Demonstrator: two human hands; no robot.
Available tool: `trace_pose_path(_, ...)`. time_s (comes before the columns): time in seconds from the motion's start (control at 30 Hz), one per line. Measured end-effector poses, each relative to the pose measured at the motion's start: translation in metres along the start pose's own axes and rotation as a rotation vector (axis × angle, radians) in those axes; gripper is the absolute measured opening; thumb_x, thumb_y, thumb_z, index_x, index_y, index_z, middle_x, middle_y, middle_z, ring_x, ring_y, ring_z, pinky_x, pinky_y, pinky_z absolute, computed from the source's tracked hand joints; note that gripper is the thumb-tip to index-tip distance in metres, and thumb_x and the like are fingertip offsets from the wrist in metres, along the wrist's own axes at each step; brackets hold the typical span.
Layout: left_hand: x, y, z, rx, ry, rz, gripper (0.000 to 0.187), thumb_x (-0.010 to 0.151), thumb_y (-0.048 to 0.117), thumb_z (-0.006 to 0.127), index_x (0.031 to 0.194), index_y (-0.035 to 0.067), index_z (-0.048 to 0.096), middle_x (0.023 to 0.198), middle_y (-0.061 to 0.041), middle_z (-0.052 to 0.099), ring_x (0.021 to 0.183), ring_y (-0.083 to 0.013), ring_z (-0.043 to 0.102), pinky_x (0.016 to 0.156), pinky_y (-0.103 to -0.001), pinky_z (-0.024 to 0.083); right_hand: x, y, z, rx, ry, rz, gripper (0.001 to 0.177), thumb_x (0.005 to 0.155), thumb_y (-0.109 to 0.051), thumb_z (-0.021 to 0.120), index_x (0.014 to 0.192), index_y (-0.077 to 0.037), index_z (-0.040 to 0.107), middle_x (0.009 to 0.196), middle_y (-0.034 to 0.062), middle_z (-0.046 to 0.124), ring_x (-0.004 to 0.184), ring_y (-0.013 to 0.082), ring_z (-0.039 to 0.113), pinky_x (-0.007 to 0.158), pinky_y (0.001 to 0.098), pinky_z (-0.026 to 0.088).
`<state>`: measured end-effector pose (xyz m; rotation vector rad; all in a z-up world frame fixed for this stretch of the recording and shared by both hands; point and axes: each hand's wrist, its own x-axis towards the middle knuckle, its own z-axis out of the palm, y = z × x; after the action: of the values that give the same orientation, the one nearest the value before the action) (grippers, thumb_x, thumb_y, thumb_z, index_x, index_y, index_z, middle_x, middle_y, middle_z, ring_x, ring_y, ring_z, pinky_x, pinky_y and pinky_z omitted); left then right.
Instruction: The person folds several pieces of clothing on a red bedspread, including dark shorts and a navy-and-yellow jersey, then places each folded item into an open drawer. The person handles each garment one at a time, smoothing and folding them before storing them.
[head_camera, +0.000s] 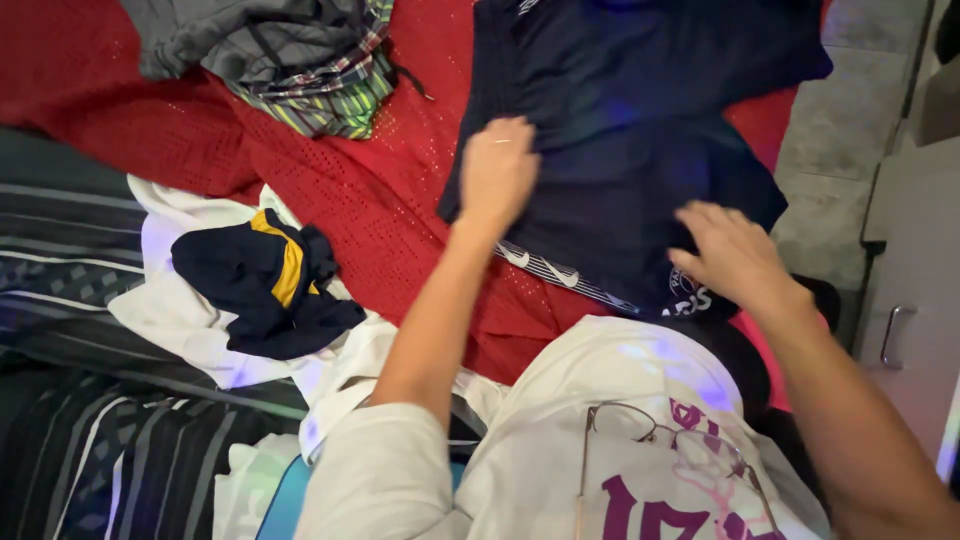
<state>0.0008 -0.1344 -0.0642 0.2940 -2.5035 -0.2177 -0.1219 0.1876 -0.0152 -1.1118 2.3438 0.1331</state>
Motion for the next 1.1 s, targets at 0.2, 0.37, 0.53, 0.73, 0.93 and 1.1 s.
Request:
trace_pose_path(0.2, -0.007, 0.06, 0.049, 0.069, -0.372, -0.085, 0.07, 0.089, 0.055, 0.063, 0.137, 0.004, 0.058, 0.146, -0.016, 0.053, 0.136, -0.0375, 0.046, 0.111, -0.052, 0.033, 0.062, -0.022, 0.009, -0.051, 0.248, -0.058, 0.077, 0.087, -0.048, 0.063, 0.153, -0.015, 0.043, 0.161, 0.0082, 0.038, 0.141, 0.0357, 0.04, 0.102, 0.0573, 0.046)
trace_pose_path(0.37, -0.014, 0.07, 0.055, 0.138, -0.718, -0.119, 0.079, 0.098, 0.068, 0.038, 0.157, 0.016, 0.034, 0.166, -0.003, 0.028, 0.153, -0.0407, 0.015, 0.12, -0.059, 0.016, 0.082, -0.022, 0.003, -0.068, 0.207, -0.022, 0.082, 0.089, -0.049, 0.063, 0.157, -0.013, 0.035, 0.164, 0.0097, 0.032, 0.146, 0.0345, 0.034, 0.106, 0.0551, 0.043)
trace_pose_path(0.53, -0.021, 0.067, 0.07, 0.125, -0.689, -0.088, 0.078, 0.099, 0.066, 0.038, 0.157, 0.013, 0.033, 0.166, -0.007, 0.028, 0.154, -0.029, 0.022, 0.124, -0.047, 0.017, 0.093, -0.021, 0.007, 0.005, 0.022, 0.075, 0.09, 0.088, -0.058, 0.057, 0.16, -0.014, 0.027, 0.167, 0.0087, 0.025, 0.151, 0.0341, 0.025, 0.11, 0.0581, 0.037)
trace_pose_path(0.73, -0.029, 0.063, 0.084, 0.112, -0.627, -0.071, 0.081, 0.098, 0.067, 0.039, 0.156, 0.012, 0.034, 0.165, -0.008, 0.029, 0.154, -0.0273, 0.023, 0.124, -0.044, 0.019, 0.097, -0.023, 0.01, 0.021, -0.02, 0.116, 0.093, 0.088, -0.061, 0.052, 0.162, -0.014, 0.021, 0.169, 0.0096, 0.02, 0.153, 0.0328, 0.018, 0.115, 0.0577, 0.029)
trace_pose_path(0.93, -0.031, 0.063, 0.086, 0.094, -0.567, -0.079, 0.082, 0.097, 0.066, 0.043, 0.155, 0.01, 0.036, 0.164, -0.011, 0.03, 0.154, -0.0278, 0.025, 0.124, -0.044, 0.021, 0.094, -0.028, 0.002, 0.062, -0.06, 0.134, 0.092, 0.09, -0.059, 0.051, 0.163, -0.015, 0.017, 0.17, 0.0086, 0.015, 0.154, 0.0327, 0.014, 0.116, 0.0577, 0.026)
trace_pose_path(1.1, -0.022, 0.05, 0.079, 0.08, -0.477, -0.12, 0.086, 0.091, 0.068, 0.052, 0.15, 0.007, 0.043, 0.159, -0.014, 0.039, 0.148, -0.029, 0.036, 0.121, -0.047, 0.026, 0.095, -0.024, 0.01, 0.058, -0.034, 0.133, 0.092, 0.09, -0.062, 0.047, 0.163, -0.014, 0.017, 0.17, 0.0085, 0.014, 0.155, 0.0324, 0.014, 0.117, 0.0566, 0.025)
